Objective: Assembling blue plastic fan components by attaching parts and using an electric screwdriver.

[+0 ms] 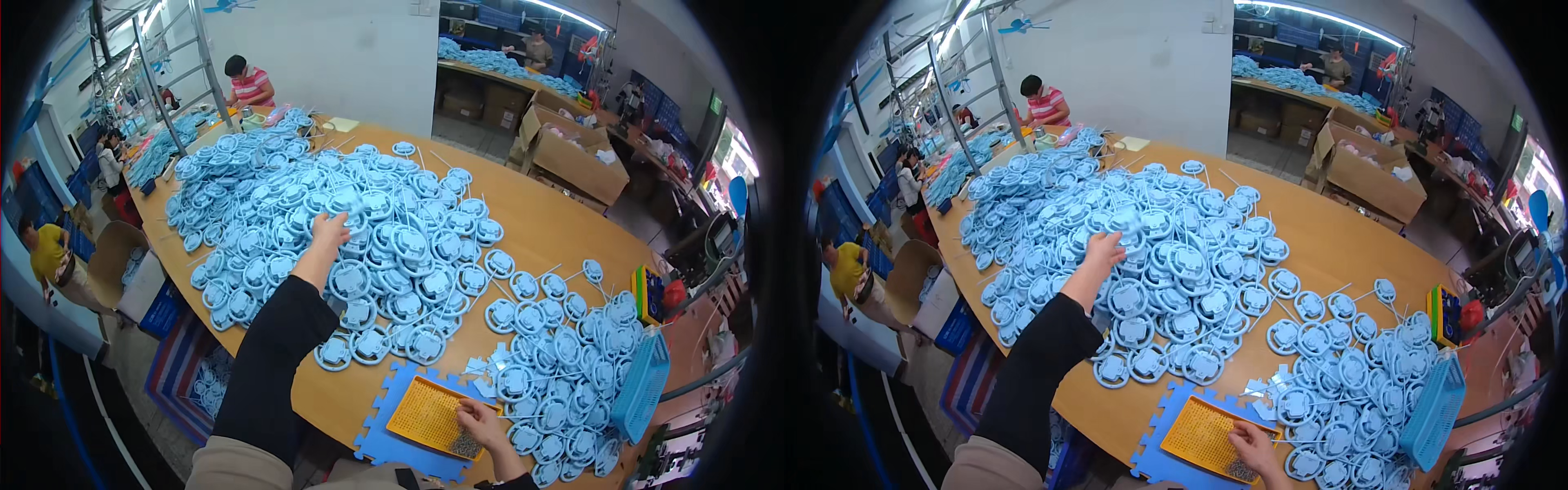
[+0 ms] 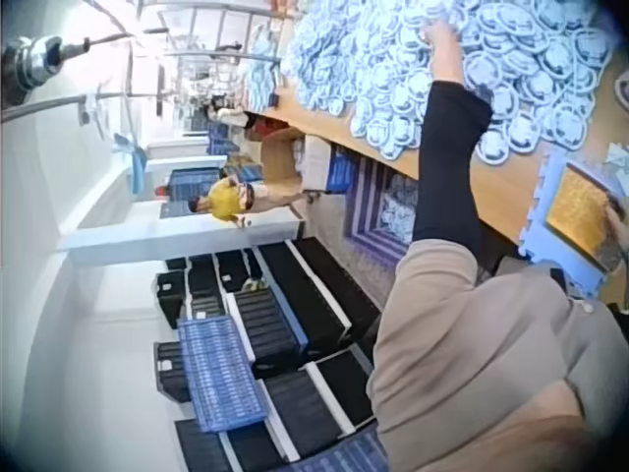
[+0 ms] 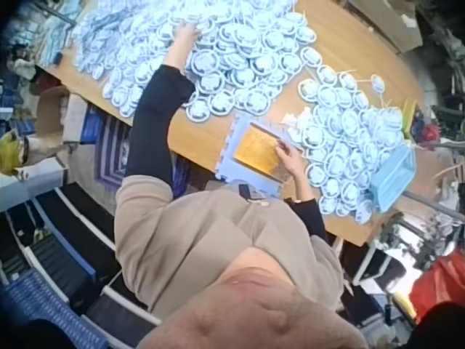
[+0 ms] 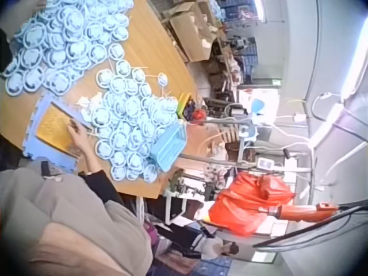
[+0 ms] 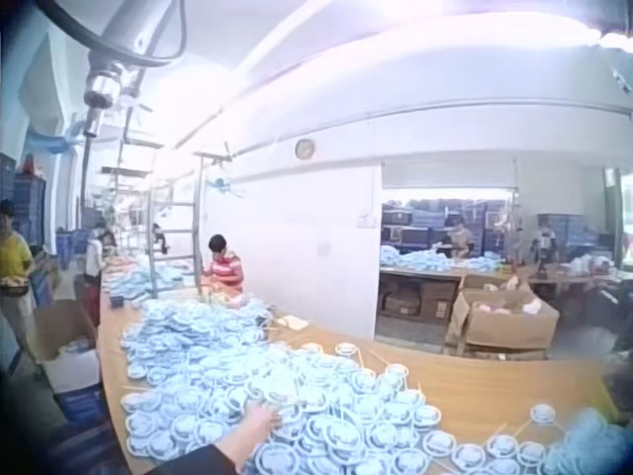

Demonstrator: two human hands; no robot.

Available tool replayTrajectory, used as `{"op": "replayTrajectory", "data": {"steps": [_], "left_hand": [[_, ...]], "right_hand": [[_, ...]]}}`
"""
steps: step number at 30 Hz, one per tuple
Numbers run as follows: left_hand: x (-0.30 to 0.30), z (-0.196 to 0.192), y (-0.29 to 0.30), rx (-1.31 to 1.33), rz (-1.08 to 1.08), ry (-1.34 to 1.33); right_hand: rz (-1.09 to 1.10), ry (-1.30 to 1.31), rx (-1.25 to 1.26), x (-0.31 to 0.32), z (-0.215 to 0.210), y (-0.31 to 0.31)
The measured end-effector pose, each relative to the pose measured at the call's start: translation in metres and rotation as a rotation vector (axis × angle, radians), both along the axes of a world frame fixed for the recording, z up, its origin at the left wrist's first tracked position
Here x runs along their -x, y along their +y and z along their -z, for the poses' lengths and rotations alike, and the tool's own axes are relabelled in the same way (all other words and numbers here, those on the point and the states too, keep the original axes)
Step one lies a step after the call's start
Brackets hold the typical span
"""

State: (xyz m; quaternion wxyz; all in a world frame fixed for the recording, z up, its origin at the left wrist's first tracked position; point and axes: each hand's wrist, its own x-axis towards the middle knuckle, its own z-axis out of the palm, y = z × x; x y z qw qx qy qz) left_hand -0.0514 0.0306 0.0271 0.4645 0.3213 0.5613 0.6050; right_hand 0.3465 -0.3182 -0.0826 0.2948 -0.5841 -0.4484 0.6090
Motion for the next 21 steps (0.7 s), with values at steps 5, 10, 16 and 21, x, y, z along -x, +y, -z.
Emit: {"op": "replayTrajectory", "data": {"steps": [5, 10, 16, 21], "left_hand": [[-0.035, 0.054, -0.059, -0.085, 0.14, 0.396], [-0.076, 0.078, -0.219, -0.225, 0.595, 0.856], [-0.11, 0.124, -0.351, -0.059, 0.844, 0.915], [-0.123, 0.162, -0.376, -0.184, 0.728, 1.18]], "right_hand": [[0.177, -0.133, -0.19, -0.052, 0.006, -0.038], [0.111, -0.711, -0.421, -0.062, -0.034, -0.05], [0.217, -0.572, -0.159, -0.056, 0.009, -0.085], [0.22, -0.479, -0.23, -0.044, 0.032, -0.09]]}}
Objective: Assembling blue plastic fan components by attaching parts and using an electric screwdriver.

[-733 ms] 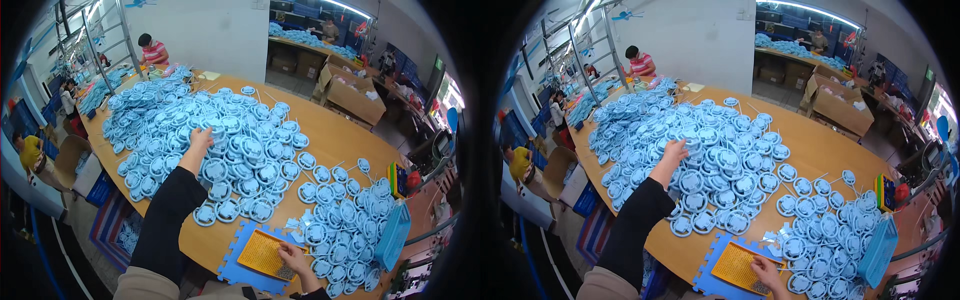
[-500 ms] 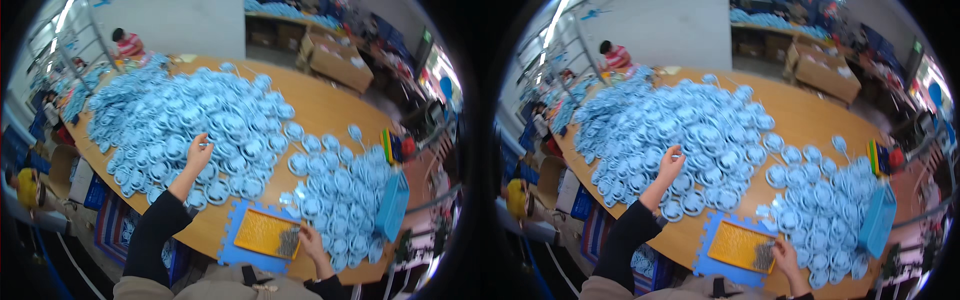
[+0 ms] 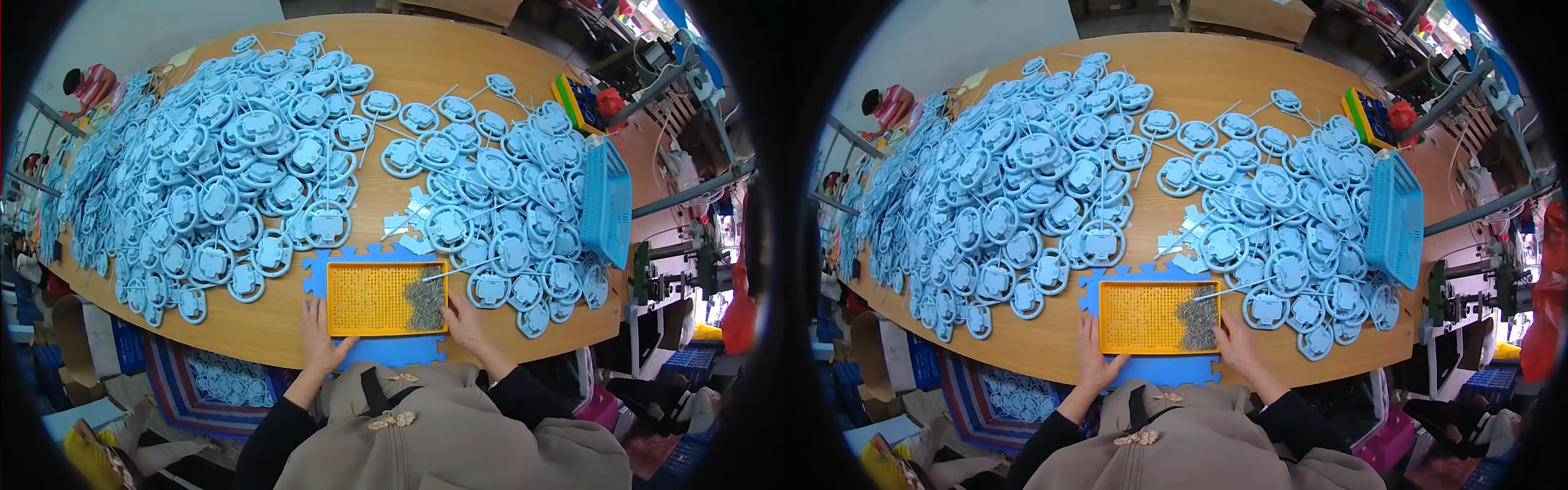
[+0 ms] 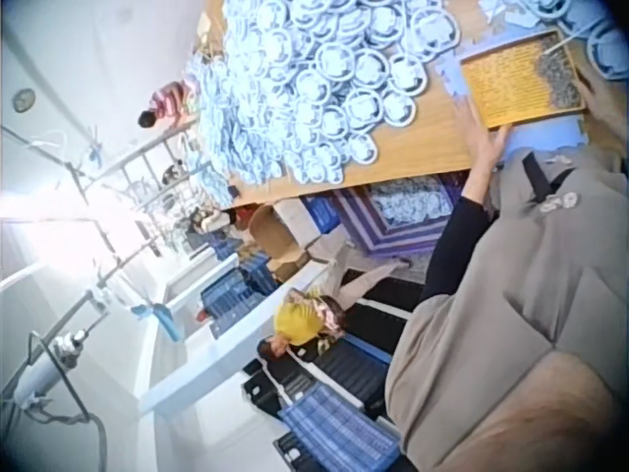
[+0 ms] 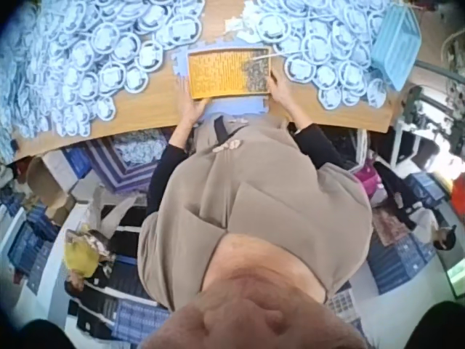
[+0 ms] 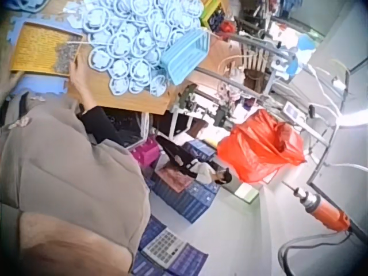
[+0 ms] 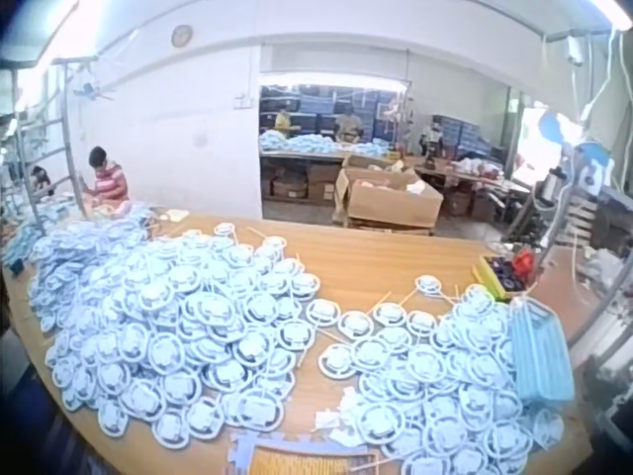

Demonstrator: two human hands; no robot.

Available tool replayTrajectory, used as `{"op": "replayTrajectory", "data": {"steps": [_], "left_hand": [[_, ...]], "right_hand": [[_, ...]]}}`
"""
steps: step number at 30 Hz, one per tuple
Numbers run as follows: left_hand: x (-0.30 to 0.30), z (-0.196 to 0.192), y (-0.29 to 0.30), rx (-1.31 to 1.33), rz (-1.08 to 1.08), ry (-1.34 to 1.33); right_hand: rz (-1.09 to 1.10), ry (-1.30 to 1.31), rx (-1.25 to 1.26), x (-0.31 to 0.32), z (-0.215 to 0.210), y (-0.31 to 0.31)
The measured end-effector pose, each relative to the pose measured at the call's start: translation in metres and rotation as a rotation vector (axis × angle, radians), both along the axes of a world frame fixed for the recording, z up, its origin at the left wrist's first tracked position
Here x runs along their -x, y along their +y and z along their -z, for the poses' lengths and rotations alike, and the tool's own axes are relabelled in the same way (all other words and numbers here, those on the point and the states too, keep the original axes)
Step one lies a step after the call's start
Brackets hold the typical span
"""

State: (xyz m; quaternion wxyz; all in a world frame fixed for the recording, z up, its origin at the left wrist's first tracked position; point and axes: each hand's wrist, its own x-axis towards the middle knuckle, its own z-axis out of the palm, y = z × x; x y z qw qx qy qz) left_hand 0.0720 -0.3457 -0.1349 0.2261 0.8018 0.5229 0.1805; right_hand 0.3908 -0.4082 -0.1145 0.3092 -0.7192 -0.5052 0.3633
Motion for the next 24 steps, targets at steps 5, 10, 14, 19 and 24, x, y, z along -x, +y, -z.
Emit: {"op": "replayTrajectory", "data": {"steps": [5, 10, 14, 19, 24], "left_hand": [[-0.016, 0.003, 0.017, 0.002, -0.015, -0.144], [-0.013, -0.003, 0.028, 0.083, -0.011, -0.31], [-0.004, 0.005, 0.024, 0.121, -0.103, -0.44], [-0.011, -0.016, 0.027, 0.136, -0.118, -0.598], [-0.006, -0.01, 0.026, 0.099, -0.224, -0.51]], "right_hand": [[0.034, -0.057, -0.068, -0.012, 0.015, 0.021], [0.036, -0.052, -0.122, -0.012, 0.007, 0.036], [0.089, -0.03, -0.152, -0.008, 0.003, 0.032], [0.083, -0.03, -0.162, -0.001, -0.017, 0.036], [-0.049, -0.034, -0.061, 0.006, -0.01, 0.061]]}}
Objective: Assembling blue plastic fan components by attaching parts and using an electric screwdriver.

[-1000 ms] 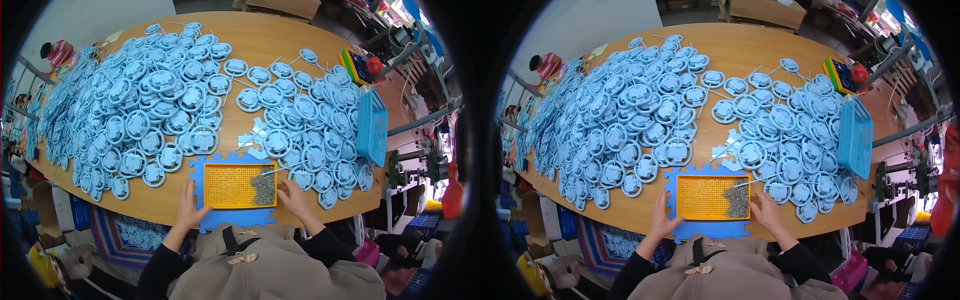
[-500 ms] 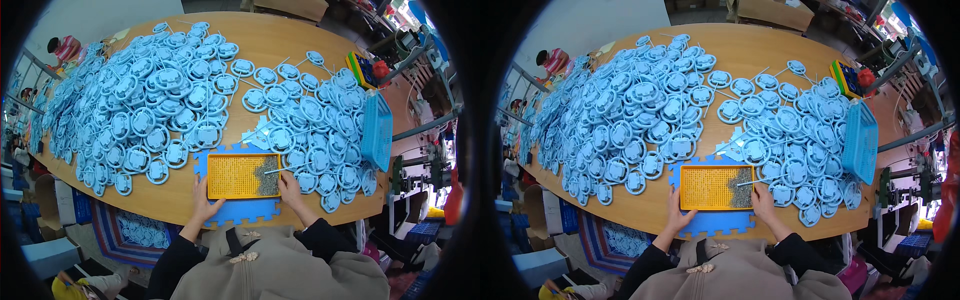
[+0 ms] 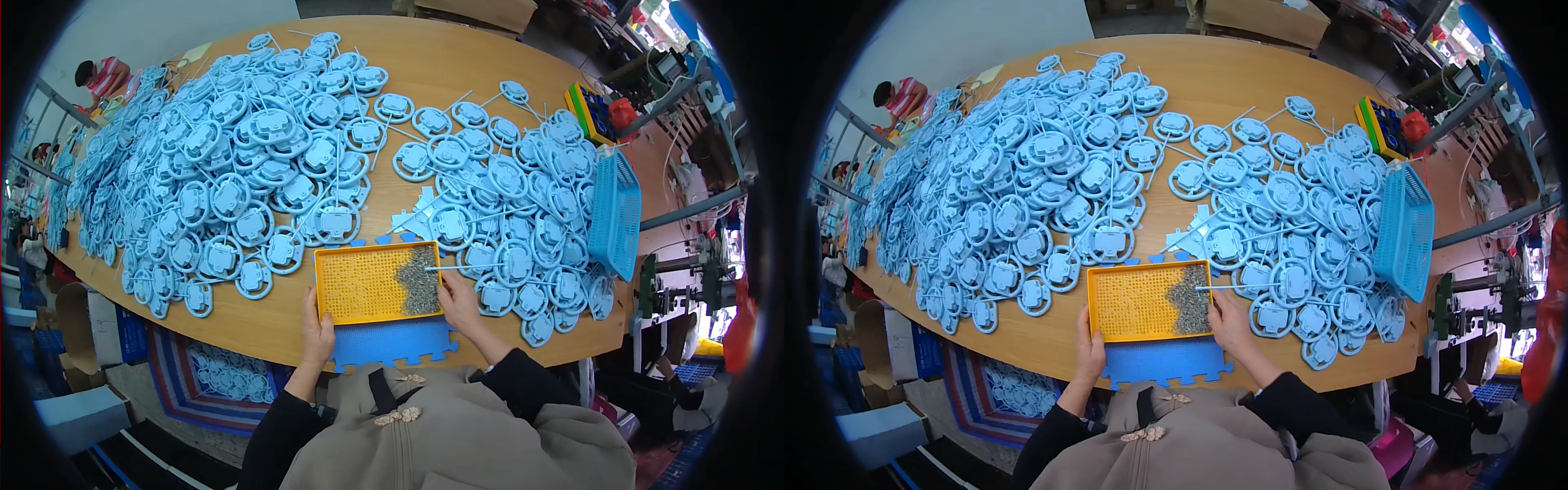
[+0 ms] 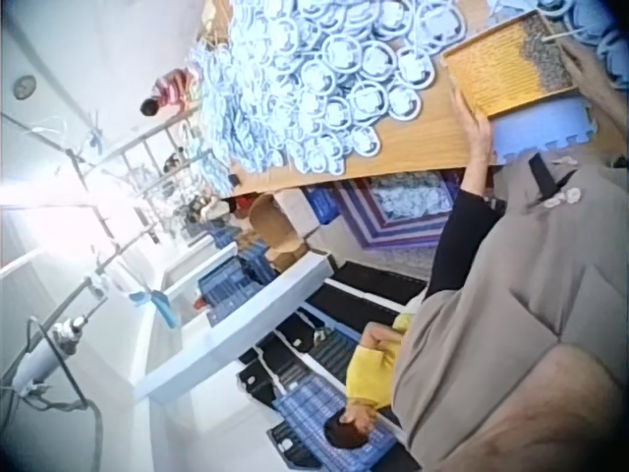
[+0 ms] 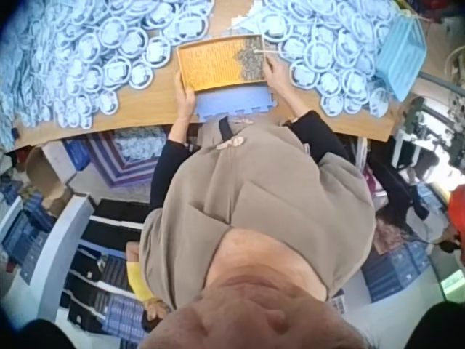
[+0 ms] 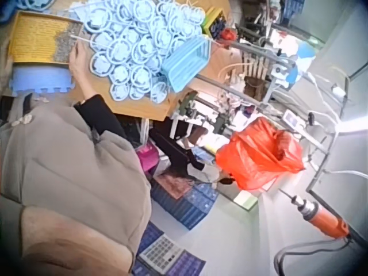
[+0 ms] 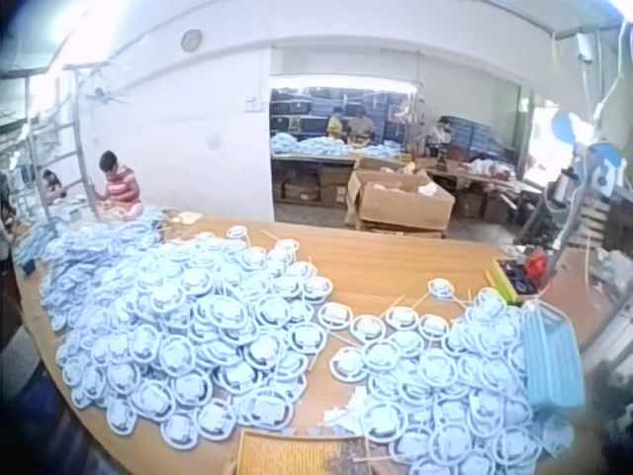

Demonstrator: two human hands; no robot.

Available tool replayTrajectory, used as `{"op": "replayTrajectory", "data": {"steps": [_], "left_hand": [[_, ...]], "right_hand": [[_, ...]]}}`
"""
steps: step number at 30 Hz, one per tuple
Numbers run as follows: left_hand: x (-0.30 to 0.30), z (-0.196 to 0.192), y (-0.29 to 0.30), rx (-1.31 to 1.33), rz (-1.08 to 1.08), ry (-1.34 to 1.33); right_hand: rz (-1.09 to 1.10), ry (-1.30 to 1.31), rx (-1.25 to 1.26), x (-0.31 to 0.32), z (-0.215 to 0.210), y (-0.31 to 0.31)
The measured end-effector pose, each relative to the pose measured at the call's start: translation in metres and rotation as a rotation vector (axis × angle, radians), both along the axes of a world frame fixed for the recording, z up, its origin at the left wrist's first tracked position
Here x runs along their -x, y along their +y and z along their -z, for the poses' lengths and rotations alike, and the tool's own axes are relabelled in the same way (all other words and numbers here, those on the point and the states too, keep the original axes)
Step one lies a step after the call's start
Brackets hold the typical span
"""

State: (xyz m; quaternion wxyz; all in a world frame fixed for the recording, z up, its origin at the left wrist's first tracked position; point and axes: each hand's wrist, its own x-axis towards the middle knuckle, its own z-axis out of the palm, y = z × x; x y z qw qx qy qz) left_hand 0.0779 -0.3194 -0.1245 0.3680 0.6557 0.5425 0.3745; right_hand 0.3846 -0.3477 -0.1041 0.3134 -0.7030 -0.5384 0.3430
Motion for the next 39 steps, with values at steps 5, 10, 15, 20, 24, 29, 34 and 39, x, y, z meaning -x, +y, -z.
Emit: {"op": "replayTrajectory", "data": {"steps": [5, 10, 15, 20, 24, 29, 34, 39], "left_hand": [[-0.004, 0.022, -0.002, 0.045, -0.026, 0.112], [-0.008, 0.025, 0.014, 0.038, 0.003, 0.023], [-0.01, 0.012, 0.044, 0.135, 0.087, -0.015], [-0.01, 0.018, 0.05, 0.109, 0.058, -0.095], [-0.007, 0.016, 0.044, -0.171, 0.04, 0.054], [-0.034, -0.026, 0.046, -0.229, 0.113, 0.186], [-0.031, -0.036, 0.046, -0.156, 0.085, 0.162], [-0.032, -0.058, 0.054, -0.218, 0.097, 0.165]], "right_hand": [[-0.077, -0.172, -0.193, -0.002, 0.02, 0.009], [-0.027, -0.103, -0.151, -0.002, 0.015, -0.003], [0.057, -0.046, -0.134, -0.009, 0.016, 0.002], [0.085, -0.297, 0.095, -0.044, -0.002, 0.063], [0.039, -0.526, 0.186, -0.062, -0.042, 0.123], [-0.013, -1.042, -0.224, -0.089, 0.006, 0.19], [-0.027, -1.11, -0.194, -0.096, 0.009, 0.219], [-0.061, -1.076, -0.239, -0.123, 0.014, 0.227]]}}
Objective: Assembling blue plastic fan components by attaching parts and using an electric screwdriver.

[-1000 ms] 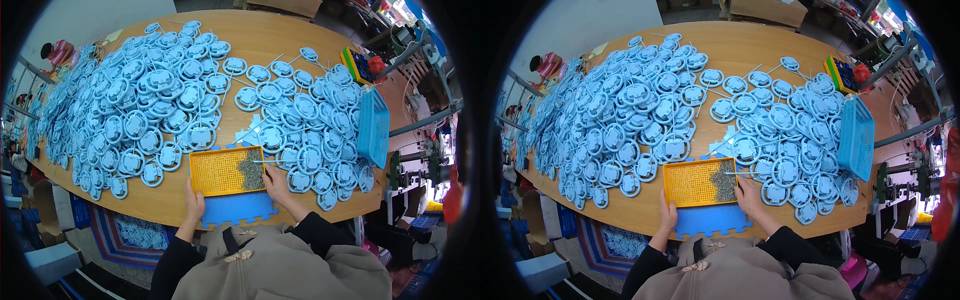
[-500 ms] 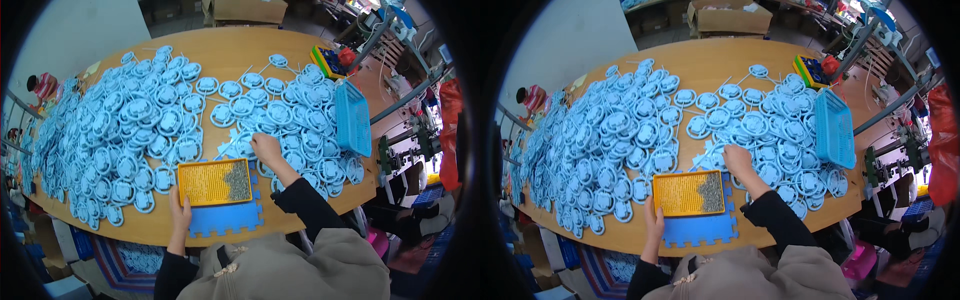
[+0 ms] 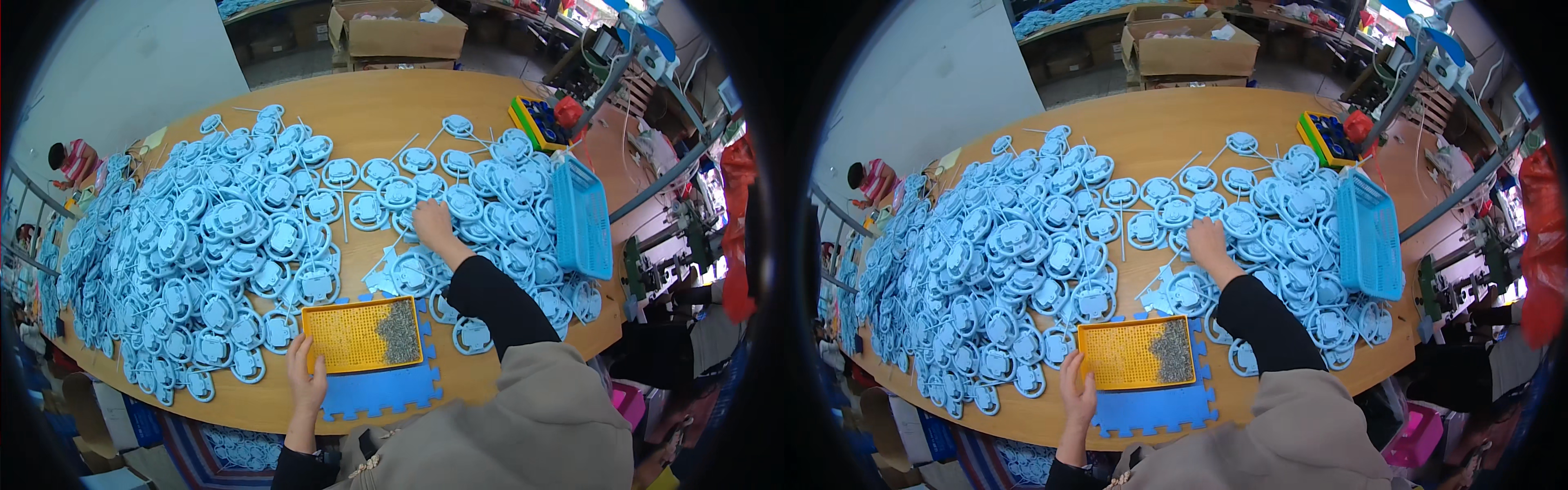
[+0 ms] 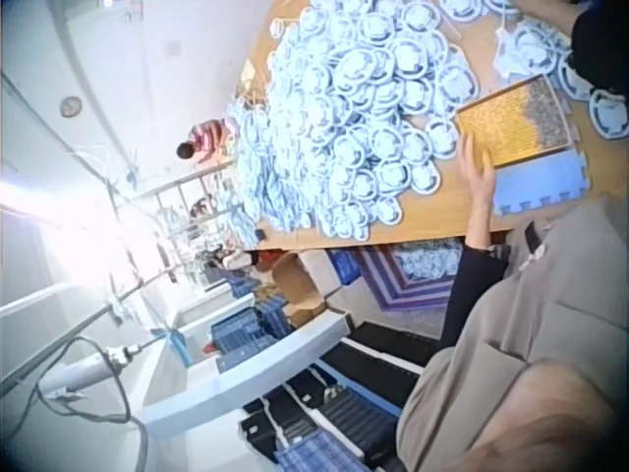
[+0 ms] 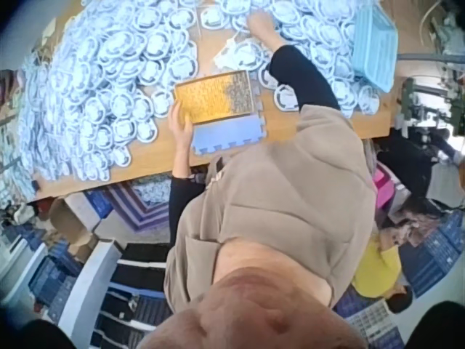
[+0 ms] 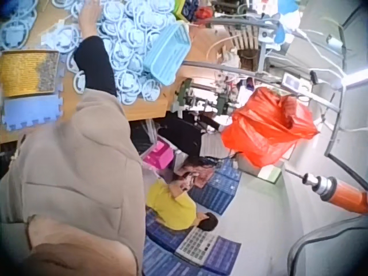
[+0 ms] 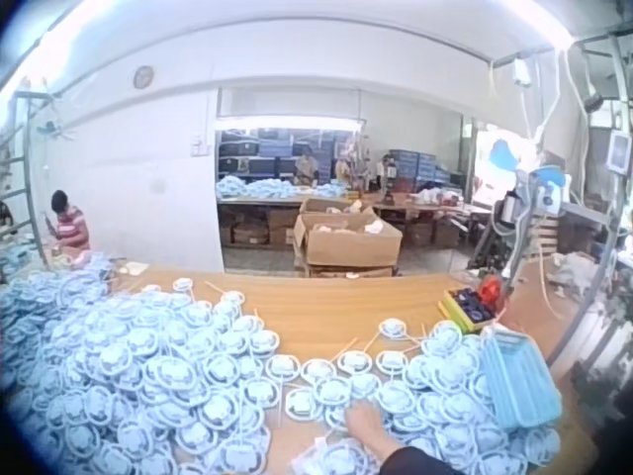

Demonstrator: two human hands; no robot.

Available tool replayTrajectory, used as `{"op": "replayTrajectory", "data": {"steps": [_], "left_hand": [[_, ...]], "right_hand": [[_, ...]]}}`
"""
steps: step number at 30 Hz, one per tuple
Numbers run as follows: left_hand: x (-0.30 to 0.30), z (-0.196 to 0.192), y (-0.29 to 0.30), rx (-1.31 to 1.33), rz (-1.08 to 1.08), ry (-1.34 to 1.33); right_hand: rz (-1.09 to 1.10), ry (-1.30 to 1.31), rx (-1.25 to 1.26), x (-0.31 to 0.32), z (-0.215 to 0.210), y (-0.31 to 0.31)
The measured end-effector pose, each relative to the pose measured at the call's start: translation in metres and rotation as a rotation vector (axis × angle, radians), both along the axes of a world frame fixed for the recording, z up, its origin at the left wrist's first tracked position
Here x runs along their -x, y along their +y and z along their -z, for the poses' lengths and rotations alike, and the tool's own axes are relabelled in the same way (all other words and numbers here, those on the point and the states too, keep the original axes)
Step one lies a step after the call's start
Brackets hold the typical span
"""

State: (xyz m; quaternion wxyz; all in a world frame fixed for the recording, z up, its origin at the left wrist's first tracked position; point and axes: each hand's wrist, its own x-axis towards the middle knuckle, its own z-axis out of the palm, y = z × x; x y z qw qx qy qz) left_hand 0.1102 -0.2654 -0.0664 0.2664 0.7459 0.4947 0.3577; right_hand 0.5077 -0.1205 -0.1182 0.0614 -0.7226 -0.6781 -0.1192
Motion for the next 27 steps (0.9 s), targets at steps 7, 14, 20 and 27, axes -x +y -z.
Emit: {"op": "replayTrajectory", "data": {"steps": [7, 14, 20, 27], "left_hand": [[-0.062, -0.017, 0.045, 0.227, 0.139, -0.299], [-0.116, 0.026, 0.074, 0.657, -0.011, -0.952], [-0.069, 0.021, 0.062, 0.898, -0.078, -0.948], [-0.055, 0.002, 0.06, 1.021, -0.045, -0.983]], "right_hand": [[0.075, 0.822, 0.151, 0.025, -0.076, -0.014], [-0.246, 1.364, 0.226, 0.125, -0.064, -0.075], [-0.166, 0.304, 0.063, 0.041, -0.004, -0.006], [-0.186, -0.145, 0.266, 0.018, 0.005, 0.011]]}}
